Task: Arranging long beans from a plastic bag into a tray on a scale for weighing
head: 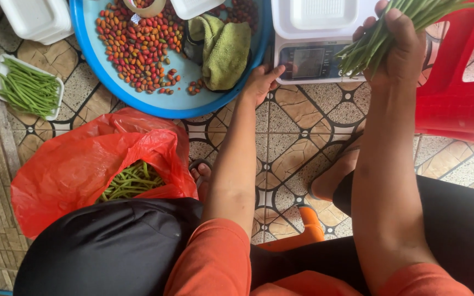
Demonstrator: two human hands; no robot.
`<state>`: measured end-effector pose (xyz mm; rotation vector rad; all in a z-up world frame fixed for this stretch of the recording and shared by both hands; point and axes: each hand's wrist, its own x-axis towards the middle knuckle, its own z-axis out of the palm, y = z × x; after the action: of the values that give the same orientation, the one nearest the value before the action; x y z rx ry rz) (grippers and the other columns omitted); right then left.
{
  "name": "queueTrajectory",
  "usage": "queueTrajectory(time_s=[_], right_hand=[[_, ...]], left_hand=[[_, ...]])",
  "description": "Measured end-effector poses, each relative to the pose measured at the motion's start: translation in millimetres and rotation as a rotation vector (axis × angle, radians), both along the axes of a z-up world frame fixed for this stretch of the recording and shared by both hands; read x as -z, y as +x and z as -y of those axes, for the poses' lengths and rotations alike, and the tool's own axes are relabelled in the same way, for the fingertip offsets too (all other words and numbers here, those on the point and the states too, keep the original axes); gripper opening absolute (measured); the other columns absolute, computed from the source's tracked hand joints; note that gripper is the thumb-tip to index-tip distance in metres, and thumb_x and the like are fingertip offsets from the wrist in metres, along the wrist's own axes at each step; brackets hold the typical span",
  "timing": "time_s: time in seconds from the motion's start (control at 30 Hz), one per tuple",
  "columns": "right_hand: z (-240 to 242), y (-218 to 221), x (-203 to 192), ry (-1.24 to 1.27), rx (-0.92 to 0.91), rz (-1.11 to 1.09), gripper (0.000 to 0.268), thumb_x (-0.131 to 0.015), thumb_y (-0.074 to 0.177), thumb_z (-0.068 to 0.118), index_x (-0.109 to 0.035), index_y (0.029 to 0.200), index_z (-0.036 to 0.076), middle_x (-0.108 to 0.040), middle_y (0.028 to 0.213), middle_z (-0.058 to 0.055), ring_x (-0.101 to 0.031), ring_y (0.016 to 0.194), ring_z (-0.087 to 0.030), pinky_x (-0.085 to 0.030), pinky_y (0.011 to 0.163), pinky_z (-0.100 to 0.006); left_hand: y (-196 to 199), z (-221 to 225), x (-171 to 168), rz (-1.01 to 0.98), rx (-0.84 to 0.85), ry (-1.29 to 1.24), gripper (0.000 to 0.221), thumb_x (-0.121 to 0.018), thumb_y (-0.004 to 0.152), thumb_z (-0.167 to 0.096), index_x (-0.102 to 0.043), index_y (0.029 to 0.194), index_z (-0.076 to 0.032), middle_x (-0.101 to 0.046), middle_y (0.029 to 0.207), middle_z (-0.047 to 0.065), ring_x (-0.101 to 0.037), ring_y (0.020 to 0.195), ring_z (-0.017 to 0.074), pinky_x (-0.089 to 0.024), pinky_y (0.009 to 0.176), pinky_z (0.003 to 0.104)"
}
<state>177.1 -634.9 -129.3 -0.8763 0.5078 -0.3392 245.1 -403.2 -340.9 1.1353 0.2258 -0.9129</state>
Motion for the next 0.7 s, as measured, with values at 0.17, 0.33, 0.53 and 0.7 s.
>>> queueTrajectory(time_s=[0.17,0.33,0.53,0.7], right_hand=[[-2,-6,-10,-0.043,0.003,-0.048,0.036,-0.087,0.085,0.017,-0.064,0.112,0.008,-0.075,0.101,-0.001,-0.076,0.083,-0.015,-0.071,0.076,-0.034],[-1,-10,-15,-0.148,-0.041,0.028,0.025,-0.087,0.090,0.020,-0.071,0.105,0.008,-0.075,0.101,-0.001,-0.077,0.086,-0.017,-0.070,0.078,-0.038],[-14,-16,-21,-0.064,-0.054,-0.012,0.035,-0.083,0.090,0.010,-0.059,0.115,0.012,-0.074,0.104,-0.004,-0.073,0.083,-0.018,-0.067,0.073,-0.035],[-34,-17,-28,-0.076,-0.137,-0.041,0.038,-0.077,0.091,0.007,-0.051,0.119,0.011,-0.070,0.105,-0.005,-0.072,0.080,-0.017,-0.067,0.072,-0.033]], left_hand=[[-9,-14,5,0.127,0.000,-0.044,0.053,-0.085,0.078,-0.035,-0.075,0.114,0.003,-0.074,0.124,0.013,-0.046,0.063,0.0039,-0.036,0.050,0.017],[-26,-48,-5,0.062,0.025,0.005,0.044,-0.087,0.080,-0.024,-0.075,0.116,-0.002,-0.074,0.097,0.002,-0.051,0.072,0.0078,-0.040,0.057,0.020],[-64,-95,0,0.034,0.136,0.015,0.052,-0.090,0.069,-0.045,-0.076,0.106,-0.011,-0.075,0.094,0.000,-0.047,0.071,0.0082,-0.034,0.061,0.021],[-123,-106,-18,0.008,0.175,0.128,0.047,-0.084,0.074,-0.042,-0.076,0.107,-0.009,-0.070,0.080,0.000,-0.052,0.063,0.0092,-0.041,0.060,0.019]])
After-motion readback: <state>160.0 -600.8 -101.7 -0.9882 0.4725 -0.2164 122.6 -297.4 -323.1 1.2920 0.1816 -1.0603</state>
